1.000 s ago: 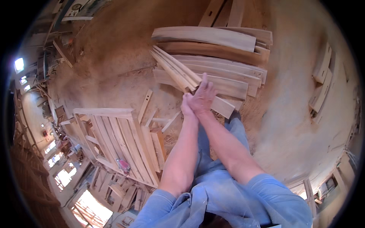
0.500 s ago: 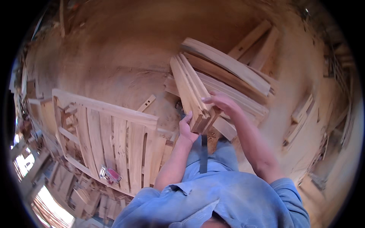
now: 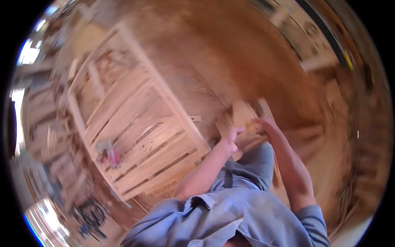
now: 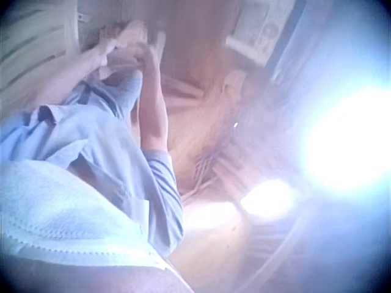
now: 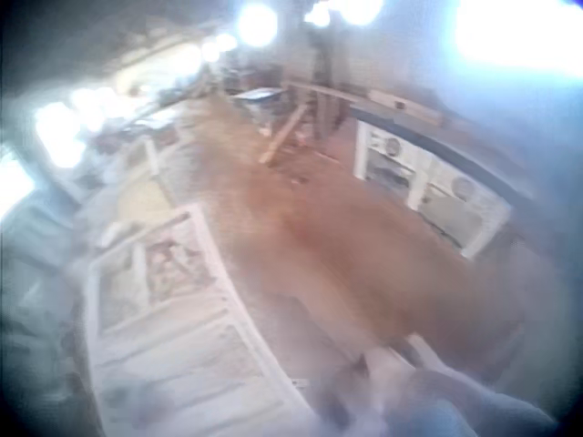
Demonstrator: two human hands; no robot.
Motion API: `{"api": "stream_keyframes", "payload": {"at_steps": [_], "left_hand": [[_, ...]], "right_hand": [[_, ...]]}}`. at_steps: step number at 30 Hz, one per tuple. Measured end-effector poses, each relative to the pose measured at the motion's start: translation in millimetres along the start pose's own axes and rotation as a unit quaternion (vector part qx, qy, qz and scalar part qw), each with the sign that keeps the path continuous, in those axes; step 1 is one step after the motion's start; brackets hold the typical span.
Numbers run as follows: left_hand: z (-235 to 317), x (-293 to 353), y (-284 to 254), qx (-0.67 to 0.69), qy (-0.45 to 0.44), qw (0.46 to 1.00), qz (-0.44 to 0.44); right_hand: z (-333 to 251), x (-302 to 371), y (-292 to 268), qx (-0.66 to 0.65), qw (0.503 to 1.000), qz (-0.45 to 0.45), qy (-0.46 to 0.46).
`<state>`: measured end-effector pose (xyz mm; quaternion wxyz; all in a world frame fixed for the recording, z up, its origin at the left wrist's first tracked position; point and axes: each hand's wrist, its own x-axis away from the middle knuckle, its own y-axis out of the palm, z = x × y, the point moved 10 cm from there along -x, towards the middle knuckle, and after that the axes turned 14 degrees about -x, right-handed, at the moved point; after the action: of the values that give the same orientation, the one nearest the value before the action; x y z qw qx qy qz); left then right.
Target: The person uses a pneumatic nail gun to attach wooden planks to a rectangular wooden frame. They position each plank, secure it with nails, and occasionally adjust the pieces to ensure alignment. The process involves repetitive handling of planks and tool operation to build up the structure.
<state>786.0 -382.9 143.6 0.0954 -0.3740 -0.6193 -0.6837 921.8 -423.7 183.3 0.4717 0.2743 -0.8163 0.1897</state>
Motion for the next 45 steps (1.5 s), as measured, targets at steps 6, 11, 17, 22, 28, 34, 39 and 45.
{"api": "stream_keyframes", "payload": {"at_steps": [6,11,17,22,28,34,39,45], "left_hand": [[75,48,31,-0.063,0.087,0.993,0.050],[163,65,61,-0.103,0.214,0.962,0.133],[321,62,101,-0.087,0.333,0.919,0.191],[403,97,147,-0.062,0.404,0.888,0.211],[482,175,197,-0.101,0.550,0.781,0.279],[565,233,177,-0.059,0.636,0.687,0.347],[647,288,119,-0.018,0.670,0.632,0.388],[780,300,-2,0.071,0.671,0.572,0.466]], "right_hand": [[-47,14,27,-0.013,0.998,0.051,-0.041],[-123,-35,56,-0.087,0.991,-0.073,-0.071],[-280,-143,103,0.016,0.957,-0.206,-0.205],[-388,-119,162,0.025,0.948,-0.266,-0.170],[-501,-78,243,0.052,0.893,-0.380,-0.235],[-585,-85,363,0.111,0.822,-0.481,-0.284],[-622,-118,505,0.140,0.776,-0.553,-0.268],[-656,-216,677,0.209,0.761,-0.589,-0.175]]}}
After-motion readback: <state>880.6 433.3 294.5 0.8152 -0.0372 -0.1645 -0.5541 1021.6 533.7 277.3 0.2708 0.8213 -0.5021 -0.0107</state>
